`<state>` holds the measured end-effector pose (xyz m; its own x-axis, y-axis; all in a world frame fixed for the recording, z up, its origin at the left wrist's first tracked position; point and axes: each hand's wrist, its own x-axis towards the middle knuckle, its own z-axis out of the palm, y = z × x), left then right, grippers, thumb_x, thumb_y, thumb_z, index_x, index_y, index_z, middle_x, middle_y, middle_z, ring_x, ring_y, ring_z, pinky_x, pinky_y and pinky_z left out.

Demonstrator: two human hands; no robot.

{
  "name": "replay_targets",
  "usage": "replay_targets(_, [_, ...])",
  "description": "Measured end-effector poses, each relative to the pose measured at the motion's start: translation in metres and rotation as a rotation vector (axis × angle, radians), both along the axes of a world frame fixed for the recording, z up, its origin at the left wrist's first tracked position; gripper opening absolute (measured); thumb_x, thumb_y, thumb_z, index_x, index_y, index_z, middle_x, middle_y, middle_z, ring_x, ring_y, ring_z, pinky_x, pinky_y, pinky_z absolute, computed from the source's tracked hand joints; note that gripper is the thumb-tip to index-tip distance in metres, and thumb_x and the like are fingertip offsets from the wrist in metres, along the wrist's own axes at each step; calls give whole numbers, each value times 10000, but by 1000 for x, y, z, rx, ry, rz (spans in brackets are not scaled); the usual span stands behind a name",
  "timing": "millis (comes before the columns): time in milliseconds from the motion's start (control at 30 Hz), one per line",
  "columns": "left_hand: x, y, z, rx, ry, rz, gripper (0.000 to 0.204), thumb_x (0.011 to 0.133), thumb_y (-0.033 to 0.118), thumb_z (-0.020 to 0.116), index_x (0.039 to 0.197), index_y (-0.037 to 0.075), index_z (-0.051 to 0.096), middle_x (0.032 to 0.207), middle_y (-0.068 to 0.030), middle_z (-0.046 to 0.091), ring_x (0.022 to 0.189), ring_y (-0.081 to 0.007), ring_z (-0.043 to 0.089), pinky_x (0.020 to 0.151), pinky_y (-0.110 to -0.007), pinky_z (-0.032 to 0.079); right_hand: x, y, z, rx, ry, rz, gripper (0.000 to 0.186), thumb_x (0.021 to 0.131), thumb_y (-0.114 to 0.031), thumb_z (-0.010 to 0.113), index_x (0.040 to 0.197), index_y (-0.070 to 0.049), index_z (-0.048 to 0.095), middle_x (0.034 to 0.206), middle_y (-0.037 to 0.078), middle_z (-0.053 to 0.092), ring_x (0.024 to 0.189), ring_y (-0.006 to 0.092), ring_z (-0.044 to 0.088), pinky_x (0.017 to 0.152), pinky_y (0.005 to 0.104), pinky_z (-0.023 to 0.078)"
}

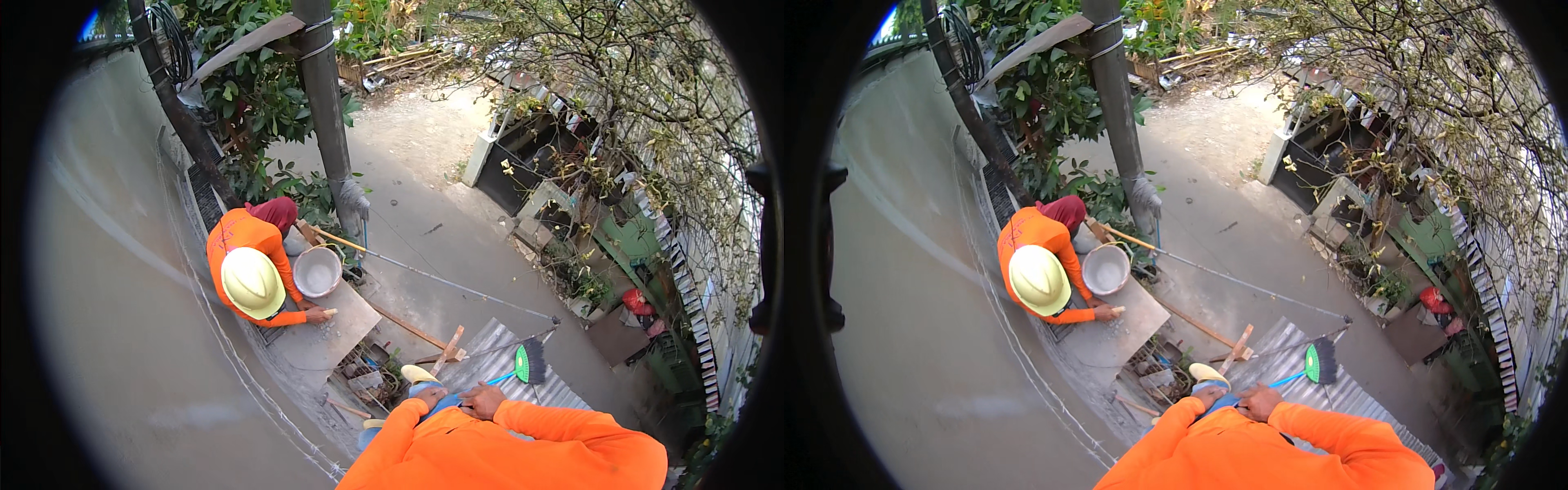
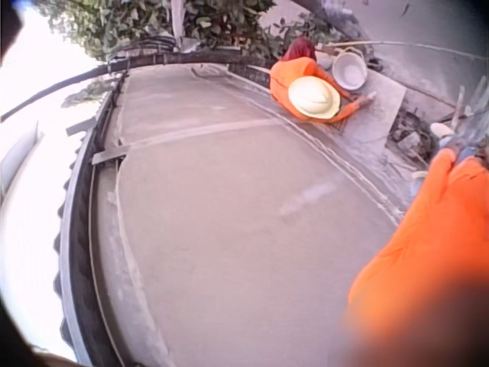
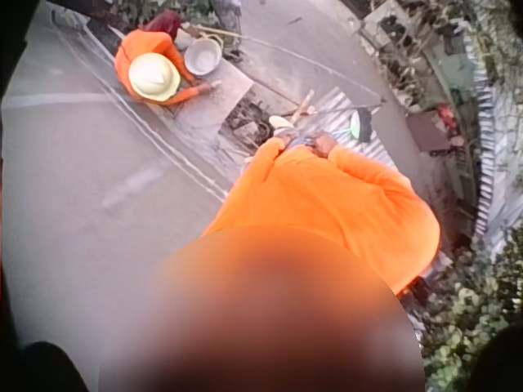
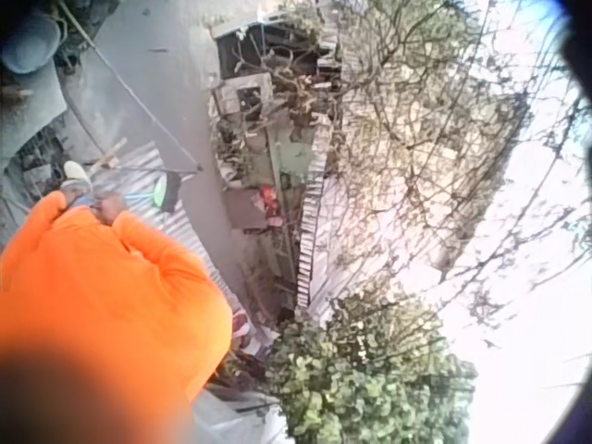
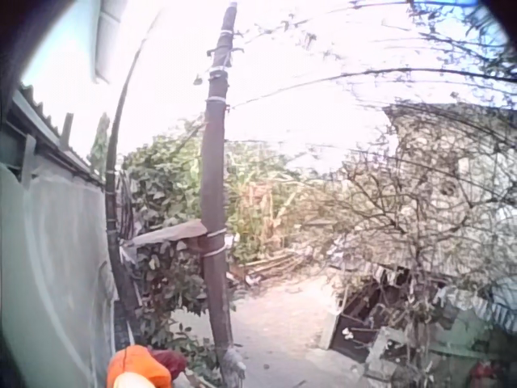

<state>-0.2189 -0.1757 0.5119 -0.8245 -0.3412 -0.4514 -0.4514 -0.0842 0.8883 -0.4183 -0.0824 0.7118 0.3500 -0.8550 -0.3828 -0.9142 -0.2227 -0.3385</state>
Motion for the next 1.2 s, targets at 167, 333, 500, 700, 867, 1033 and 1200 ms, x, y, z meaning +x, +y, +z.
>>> replay_targets(167, [4, 4, -8, -28, -42, -3, 520, 1059, 418, 394, 1350, 75, 655, 1425, -163, 610, 1376, -304, 513, 1191, -390, 322, 6, 0, 12, -10, -129, 1, 289, 966, -391, 593, 1016, -166, 768, 1247, -3, 718, 1174, 249, 654, 1134, 621, 390])
replay_targets(333, [15, -1, 14, -12, -86, -4, 531, 1070, 448, 382, 1359, 92, 651, 1449, -154, 594, 1397, -288, 499, 1206, -380, 310, 13, 3, 40, 17, -195, -43, 245, 944, -359, 669, 984, -135, 760, 1199, 5, 744, 1118, 234, 695, 1125, 542, 449])
replay_targets(500, [26, -12, 79, 72, -61, 78, 435, 1053, 416, 497, 1347, 147, 671, 1399, -127, 641, 1352, -270, 552, 1155, -367, 382, 8, 25, 63, -232, -304, -179, 259, 931, -354, 691, 1001, -114, 759, 1078, 46, 761, 990, 253, 725, 848, 430, 599])
replay_targets(700, [32, -5, 175, -34, 157, 166, 372, 965, 285, 693, 1289, 103, 697, 1280, -126, 705, 1224, -270, 642, 1060, -371, 472, 7, 37, 67, -210, -398, -421, 222, 934, -297, 703, 1004, -89, 736, 1019, 118, 747, 891, 317, 718, 759, 425, 590])
replay_targets(867, [42, 1, 225, -215, 223, 137, 412, 931, 262, 728, 1301, 89, 679, 1279, -136, 700, 1185, -288, 661, 1027, -377, 493, 10, 36, 88, -290, -386, -400, 200, 950, -239, 700, 1029, -55, 711, 965, 121, 735, 846, 323, 714, 741, 412, 580])
replay_targets(1033, [36, -1, 219, -192, 177, 211, 330, 954, 201, 675, 1259, 76, 699, 1225, -171, 715, 1145, -334, 683, 1014, -391, 506, 4, 17, 97, -283, -487, -537, 204, 963, -220, 700, 1050, -38, 728, 889, 132, 728, 811, 322, 714, 724, 396, 570])
replay_targets(1200, [28, -4, 201, -213, 141, 300, 271, 956, 167, 675, 1192, 45, 723, 1138, -177, 740, 1050, -319, 713, 926, -380, 536, -2, -9, 92, -119, -541, -654, 204, 973, -211, 685, 1084, -50, 743, 913, 158, 744, 828, 329, 722, 734, 389, 568])
